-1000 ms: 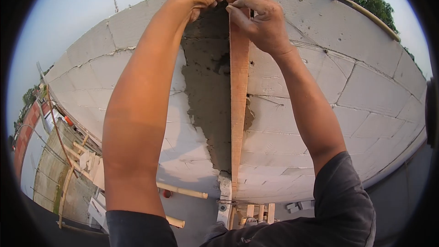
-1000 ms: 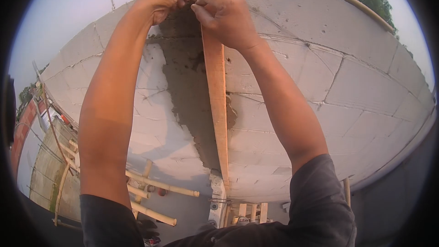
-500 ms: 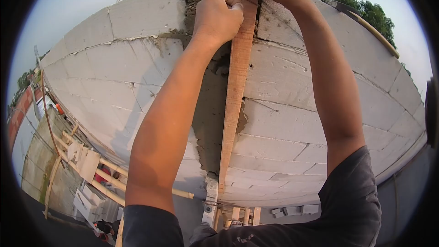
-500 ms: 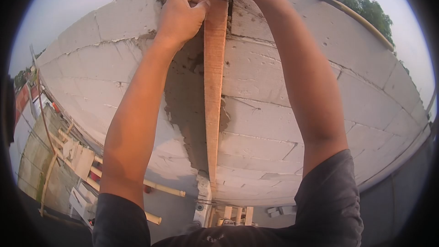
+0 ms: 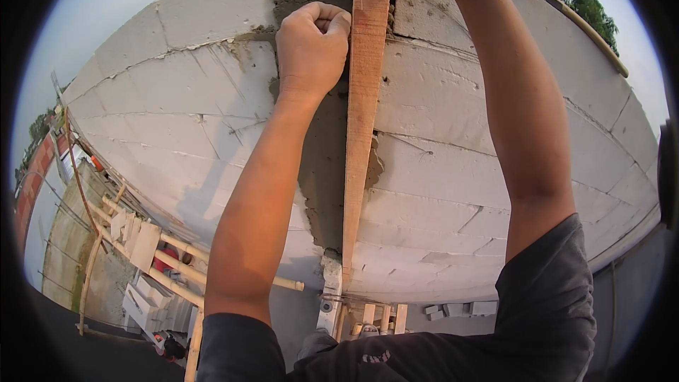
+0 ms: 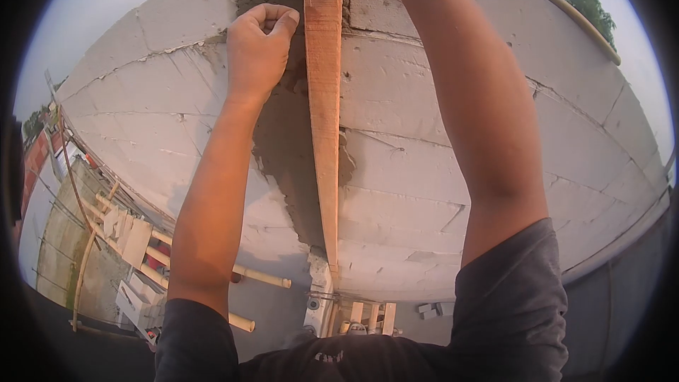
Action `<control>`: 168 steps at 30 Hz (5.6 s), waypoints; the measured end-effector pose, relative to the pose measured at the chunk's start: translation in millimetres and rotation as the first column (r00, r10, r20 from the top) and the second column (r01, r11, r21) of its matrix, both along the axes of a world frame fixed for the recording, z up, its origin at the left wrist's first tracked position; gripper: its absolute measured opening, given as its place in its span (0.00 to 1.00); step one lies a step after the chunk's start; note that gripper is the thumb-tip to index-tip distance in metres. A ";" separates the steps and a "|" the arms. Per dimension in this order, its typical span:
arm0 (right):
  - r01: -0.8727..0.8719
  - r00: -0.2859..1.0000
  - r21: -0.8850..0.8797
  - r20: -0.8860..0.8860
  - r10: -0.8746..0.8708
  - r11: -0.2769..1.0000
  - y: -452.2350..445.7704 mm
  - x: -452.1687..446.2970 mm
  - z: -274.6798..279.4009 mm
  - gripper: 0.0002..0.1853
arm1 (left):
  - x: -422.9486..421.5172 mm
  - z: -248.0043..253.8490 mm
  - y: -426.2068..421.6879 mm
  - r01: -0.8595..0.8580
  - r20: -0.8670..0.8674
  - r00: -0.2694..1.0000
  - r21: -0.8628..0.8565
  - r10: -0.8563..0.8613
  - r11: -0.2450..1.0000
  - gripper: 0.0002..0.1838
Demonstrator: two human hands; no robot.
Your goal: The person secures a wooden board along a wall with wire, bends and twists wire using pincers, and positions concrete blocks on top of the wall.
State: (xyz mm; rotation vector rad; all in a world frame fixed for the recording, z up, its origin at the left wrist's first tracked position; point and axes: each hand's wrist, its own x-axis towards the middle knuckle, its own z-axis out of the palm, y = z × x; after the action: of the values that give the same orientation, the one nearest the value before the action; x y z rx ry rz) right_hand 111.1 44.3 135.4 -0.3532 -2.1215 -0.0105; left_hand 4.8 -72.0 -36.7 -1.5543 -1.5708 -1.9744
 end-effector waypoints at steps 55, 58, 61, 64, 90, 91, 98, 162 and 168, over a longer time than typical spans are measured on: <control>0.097 0.989 0.049 -0.116 -0.091 0.994 -2.9 -2.9 -13.0 0.08 | 15.5 30.4 25.6 -0.267 -0.071 0.958 0.123 0.277 0.956 0.11; 0.067 0.988 0.042 -0.144 -0.060 0.997 0.0 -6.4 -13.2 0.07 | 11.6 27.8 29.9 -0.250 -0.076 0.962 0.145 0.262 0.957 0.10; 0.013 0.995 0.036 -0.103 -0.009 0.999 -5.9 -0.3 -14.7 0.04 | -1.8 28.8 37.4 -0.201 -0.103 0.969 0.204 0.225 0.958 0.08; -0.017 0.997 -0.005 -0.073 0.017 1.000 0.4 -4.7 -13.7 0.03 | 1.7 33.0 32.4 -0.120 -0.094 0.985 0.233 0.145 0.965 0.08; 0.045 0.994 -0.041 -0.094 -0.049 0.998 -14.4 4.4 -15.2 0.06 | -12.0 63.7 13.7 0.143 0.113 0.986 -0.188 -0.123 0.972 0.06; 0.023 0.994 0.000 -0.110 -0.023 1.000 -9.7 2.8 -14.9 0.06 | -11.8 59.7 16.0 0.179 0.126 0.979 -0.150 -0.161 0.972 0.06; 0.060 0.993 0.012 -0.105 -0.059 0.998 -13.4 4.4 -15.6 0.06 | -0.7 48.2 22.9 0.201 0.223 0.955 0.004 -0.197 0.979 0.06; -0.077 0.984 0.080 -0.155 0.089 0.994 -9.6 7.8 -25.9 0.04 | -51.1 46.2 35.1 0.550 -0.067 0.833 0.006 -0.549 0.835 0.08; 0.003 0.988 0.046 -0.156 0.004 0.999 -9.8 4.4 -25.0 0.04 | -46.2 52.9 32.0 0.532 -0.076 0.844 -0.015 -0.531 0.847 0.09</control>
State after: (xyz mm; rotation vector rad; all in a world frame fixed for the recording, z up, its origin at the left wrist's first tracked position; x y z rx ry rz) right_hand 115.5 34.5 110.5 -0.3163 -1.9631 -0.0305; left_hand -41.4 -40.0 16.1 -2.2234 -1.1791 -2.1257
